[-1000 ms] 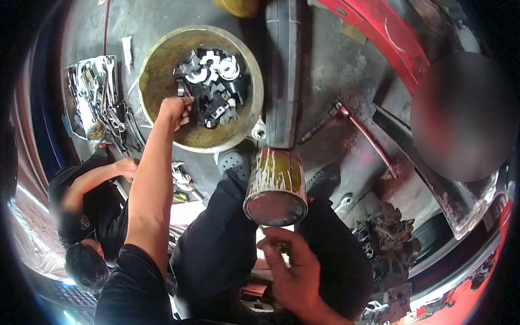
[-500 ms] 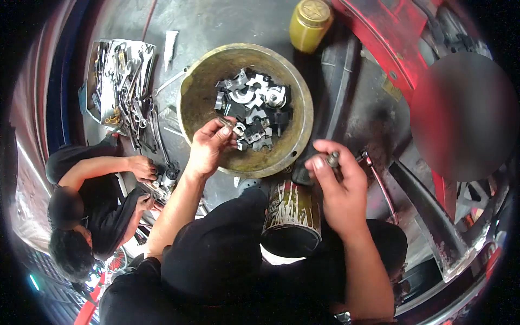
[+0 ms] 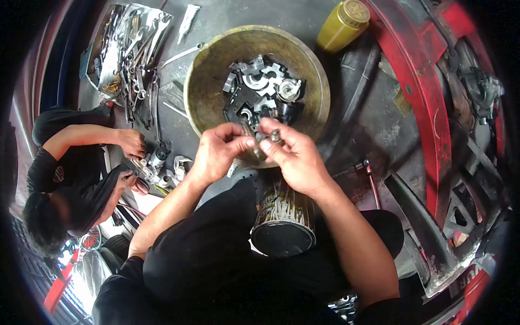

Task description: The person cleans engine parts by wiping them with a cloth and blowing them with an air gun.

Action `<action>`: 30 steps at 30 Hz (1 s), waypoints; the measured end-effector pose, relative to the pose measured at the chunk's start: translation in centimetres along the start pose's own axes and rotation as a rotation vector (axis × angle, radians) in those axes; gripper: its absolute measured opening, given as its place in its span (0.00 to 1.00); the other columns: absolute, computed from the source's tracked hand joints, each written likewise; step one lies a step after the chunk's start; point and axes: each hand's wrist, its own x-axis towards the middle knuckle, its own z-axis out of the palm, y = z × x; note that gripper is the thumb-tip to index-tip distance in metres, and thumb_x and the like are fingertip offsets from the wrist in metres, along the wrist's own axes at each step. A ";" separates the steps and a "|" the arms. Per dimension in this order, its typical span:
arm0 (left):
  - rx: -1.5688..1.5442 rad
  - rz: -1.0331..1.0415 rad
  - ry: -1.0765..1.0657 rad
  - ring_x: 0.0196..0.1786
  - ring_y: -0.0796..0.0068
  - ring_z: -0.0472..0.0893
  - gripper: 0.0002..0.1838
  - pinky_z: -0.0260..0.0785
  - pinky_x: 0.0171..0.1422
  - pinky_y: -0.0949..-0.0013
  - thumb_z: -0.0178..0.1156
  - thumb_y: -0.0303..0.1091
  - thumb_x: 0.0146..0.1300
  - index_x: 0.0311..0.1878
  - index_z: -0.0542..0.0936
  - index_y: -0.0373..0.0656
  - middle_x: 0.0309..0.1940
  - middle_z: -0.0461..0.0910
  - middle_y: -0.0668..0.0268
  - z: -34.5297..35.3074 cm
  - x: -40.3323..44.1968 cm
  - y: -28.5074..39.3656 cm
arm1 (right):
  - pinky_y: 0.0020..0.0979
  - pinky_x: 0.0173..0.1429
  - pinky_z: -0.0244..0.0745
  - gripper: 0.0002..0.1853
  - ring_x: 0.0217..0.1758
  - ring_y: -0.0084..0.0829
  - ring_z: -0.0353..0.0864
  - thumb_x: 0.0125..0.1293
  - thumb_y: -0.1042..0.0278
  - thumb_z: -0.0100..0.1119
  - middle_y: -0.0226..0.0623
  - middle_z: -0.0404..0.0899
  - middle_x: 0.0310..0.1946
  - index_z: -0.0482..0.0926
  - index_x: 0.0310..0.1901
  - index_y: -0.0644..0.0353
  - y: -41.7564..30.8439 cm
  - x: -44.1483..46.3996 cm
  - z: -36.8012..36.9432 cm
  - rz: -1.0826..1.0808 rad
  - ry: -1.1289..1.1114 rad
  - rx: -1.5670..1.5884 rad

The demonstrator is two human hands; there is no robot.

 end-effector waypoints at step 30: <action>0.793 0.032 0.316 0.48 0.54 0.83 0.20 0.73 0.55 0.59 0.63 0.47 0.60 0.36 0.84 0.35 0.38 0.83 0.46 -3.1 17.5 -6.8 | 0.28 0.59 0.73 0.15 0.55 0.28 0.80 0.68 0.79 0.54 0.43 0.82 0.51 0.76 0.56 0.65 -3.3 -4.1 -3.3 -0.093 0.288 -0.458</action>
